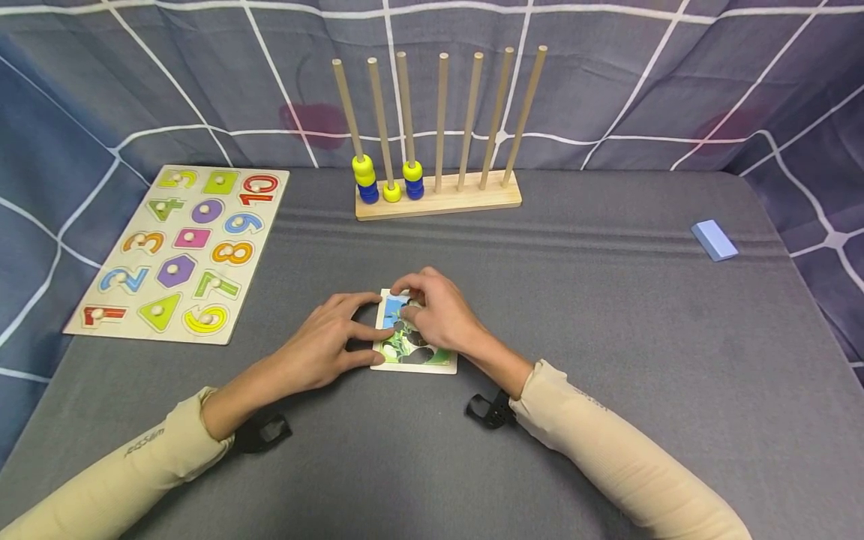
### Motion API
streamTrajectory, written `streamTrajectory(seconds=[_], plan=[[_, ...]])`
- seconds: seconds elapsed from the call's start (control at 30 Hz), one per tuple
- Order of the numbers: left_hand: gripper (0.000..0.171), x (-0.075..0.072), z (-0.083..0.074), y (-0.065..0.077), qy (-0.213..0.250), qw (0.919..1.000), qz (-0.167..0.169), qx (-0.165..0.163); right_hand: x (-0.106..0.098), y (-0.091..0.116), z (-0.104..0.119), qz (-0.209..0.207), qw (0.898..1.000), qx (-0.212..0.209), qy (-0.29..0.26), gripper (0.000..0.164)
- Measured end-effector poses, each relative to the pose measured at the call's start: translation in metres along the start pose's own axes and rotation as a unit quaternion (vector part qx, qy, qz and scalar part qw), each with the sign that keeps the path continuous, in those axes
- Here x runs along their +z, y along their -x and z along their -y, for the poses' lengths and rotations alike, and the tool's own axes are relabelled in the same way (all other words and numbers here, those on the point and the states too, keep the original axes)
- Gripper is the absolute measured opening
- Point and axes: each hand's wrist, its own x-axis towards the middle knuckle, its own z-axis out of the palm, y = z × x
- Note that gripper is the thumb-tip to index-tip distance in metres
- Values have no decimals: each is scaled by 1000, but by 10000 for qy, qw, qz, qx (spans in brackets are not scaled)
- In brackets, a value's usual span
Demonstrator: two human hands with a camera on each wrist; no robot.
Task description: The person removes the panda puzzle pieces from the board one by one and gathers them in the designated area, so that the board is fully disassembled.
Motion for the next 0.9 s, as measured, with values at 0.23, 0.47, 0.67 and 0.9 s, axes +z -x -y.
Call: streamTrajectory(seconds=[0.23,0.47,0.67,0.9], plan=[[39,1,1,0,-27,10000,7,5,0,1,-1,-2,10000,-48,-86,20],[38,1,2,0,17,10000,11,8,0,1,0,149,9989,16,-439,18],[38,1,2,0,22,10000,4,17,0,1,1,126,9989,90,-441,18],[39,1,2,0,24,10000,10,12,0,0,1,-17,9989,155,-440,18]])
